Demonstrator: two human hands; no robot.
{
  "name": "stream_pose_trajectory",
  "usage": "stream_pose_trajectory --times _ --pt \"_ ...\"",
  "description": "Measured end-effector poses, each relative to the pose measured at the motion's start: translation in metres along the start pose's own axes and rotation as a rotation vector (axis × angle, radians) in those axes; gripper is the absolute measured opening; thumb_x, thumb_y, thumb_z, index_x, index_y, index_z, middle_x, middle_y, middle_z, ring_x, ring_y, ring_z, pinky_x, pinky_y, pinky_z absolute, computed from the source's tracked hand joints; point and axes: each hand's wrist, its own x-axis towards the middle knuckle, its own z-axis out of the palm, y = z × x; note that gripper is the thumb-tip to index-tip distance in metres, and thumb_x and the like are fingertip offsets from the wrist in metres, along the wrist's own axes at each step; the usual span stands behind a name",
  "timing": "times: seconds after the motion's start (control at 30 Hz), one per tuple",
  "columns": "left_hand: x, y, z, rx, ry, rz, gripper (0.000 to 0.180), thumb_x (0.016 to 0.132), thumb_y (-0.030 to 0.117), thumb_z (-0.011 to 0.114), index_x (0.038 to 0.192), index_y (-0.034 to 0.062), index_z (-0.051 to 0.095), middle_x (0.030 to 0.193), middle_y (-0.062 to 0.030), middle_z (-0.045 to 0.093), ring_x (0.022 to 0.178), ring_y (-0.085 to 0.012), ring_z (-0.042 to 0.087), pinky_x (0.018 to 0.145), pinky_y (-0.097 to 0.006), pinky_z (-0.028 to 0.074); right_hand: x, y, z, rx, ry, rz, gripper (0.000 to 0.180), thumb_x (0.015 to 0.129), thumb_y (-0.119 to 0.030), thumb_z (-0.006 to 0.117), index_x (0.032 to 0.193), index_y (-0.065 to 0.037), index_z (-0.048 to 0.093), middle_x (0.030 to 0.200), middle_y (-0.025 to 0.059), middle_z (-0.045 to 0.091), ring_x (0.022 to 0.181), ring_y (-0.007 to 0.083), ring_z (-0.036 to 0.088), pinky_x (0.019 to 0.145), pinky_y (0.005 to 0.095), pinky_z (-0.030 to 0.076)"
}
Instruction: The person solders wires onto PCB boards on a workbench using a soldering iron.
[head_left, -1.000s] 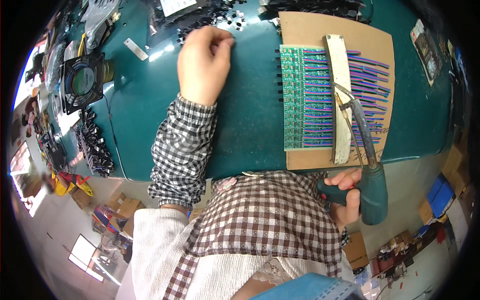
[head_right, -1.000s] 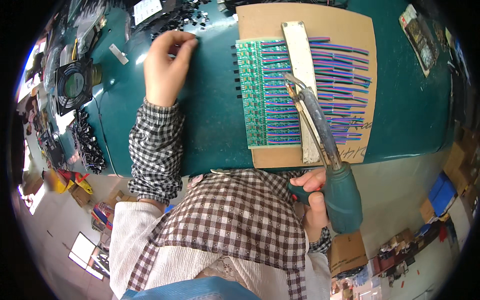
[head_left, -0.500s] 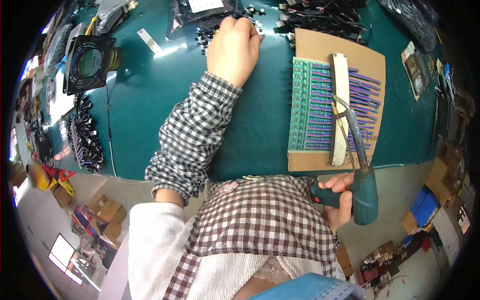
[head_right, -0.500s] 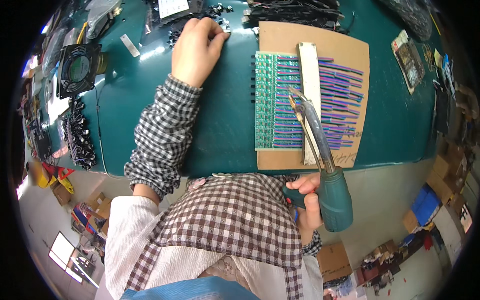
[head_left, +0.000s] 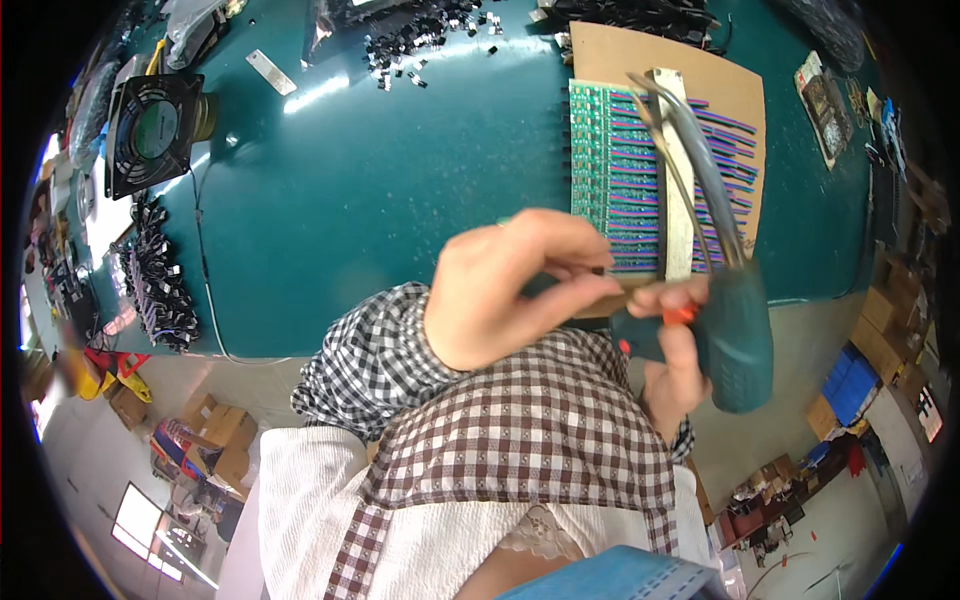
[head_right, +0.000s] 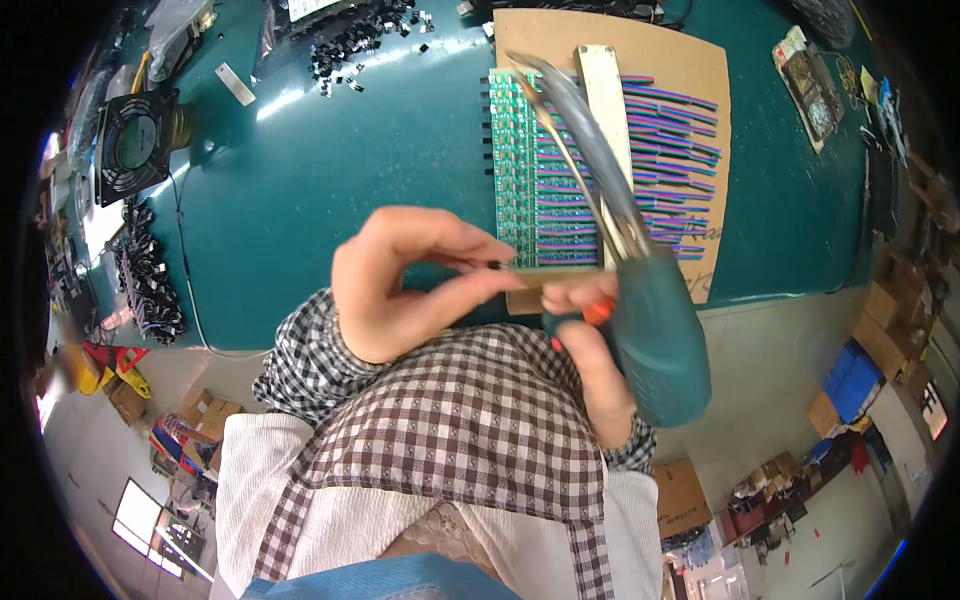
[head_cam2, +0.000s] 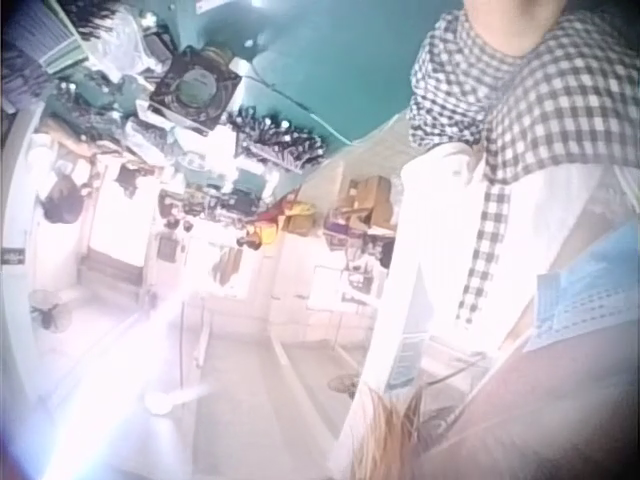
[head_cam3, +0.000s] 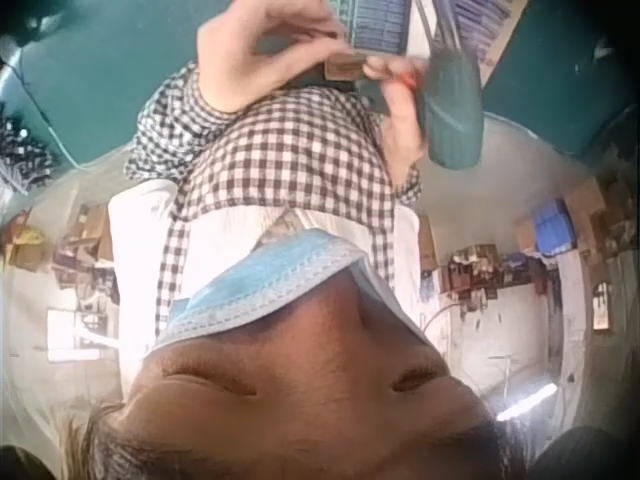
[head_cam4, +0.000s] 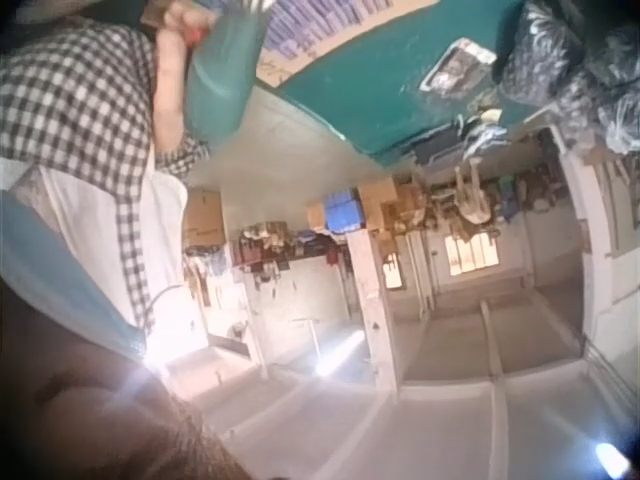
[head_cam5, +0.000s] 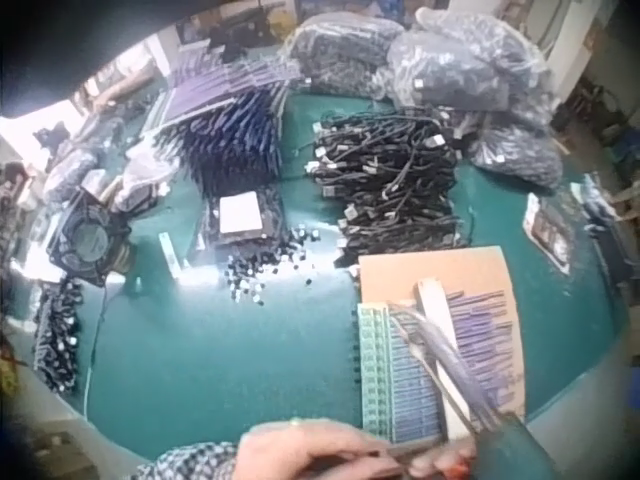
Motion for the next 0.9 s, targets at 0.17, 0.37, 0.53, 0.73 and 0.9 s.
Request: stream_pose_trajectory --times 0.17,0.37,0.53,0.73,0.9 --pt "-0.003 -0.002 0.004 0.149 -0.205 0.108 0.026 0.075 0.005 0.061 0.095 -0.0085 0.050 0.083 -0.0161 0.061 0.075 -0.0223 0.061 0.070 -0.029 0.050 0.010 -0.005 0.011 -0.199 -0.082 0.074 0.027 0.070 0.006 0.060 0.093 -0.002 0.048 0.083 0.0060 0.053 0.077 0.0133 0.053 0.071 0.0245 0.042" --pt "-0.009 0.002 0.013 0.226 -0.075 0.306 0.024 0.071 0.000 0.062 0.092 -0.0069 0.052 0.082 -0.0136 0.061 0.069 -0.0212 0.061 0.060 -0.028 0.049 0.007 -0.008 0.013 -0.435 -0.039 0.059 0.020 0.070 0.003 0.061 0.087 -0.003 0.051 0.078 0.0027 0.054 0.071 0.0099 0.051 0.065 0.0226 0.042" --pt "-0.011 -0.001 0.014 0.237 0.014 0.327 0.030 0.064 -0.005 0.066 0.091 -0.0072 0.053 0.085 -0.0153 0.061 0.063 -0.0194 0.061 0.054 -0.025 0.050 0.002 -0.002 0.010 -0.519 -0.032 -0.079 0.019 0.071 0.004 0.060 0.086 -0.003 0.050 0.079 0.0027 0.053 0.071 0.0097 0.051 0.064 0.0221 0.042" --pt "-0.012 -0.010 0.010 0.312 -0.003 0.451 0.032 0.064 -0.007 0.064 0.092 -0.0115 0.051 0.087 -0.0199 0.059 0.073 -0.0248 0.062 0.066 -0.029 0.052 0.003 -0.004 0.014 -0.232 -0.016 0.031 0.027 0.071 0.008 0.057 0.092 -0.003 0.046 0.083 0.0059 0.051 0.076 0.0127 0.052 0.067 0.0237 0.043" --pt "-0.006 -0.008 0.007 0.364 -0.044 0.612 0.033 0.063 -0.007 0.064 0.092 -0.0125 0.051 0.088 -0.0216 0.058 0.077 -0.0276 0.061 0.068 -0.031 0.052 0.003 -0.003 0.011 -0.061 0.012 0.041 0.031 0.069 0.010 0.058 0.094 -0.003 0.045 0.084 0.0058 0.050 0.075 0.0129 0.052 0.068 0.0248 0.043"
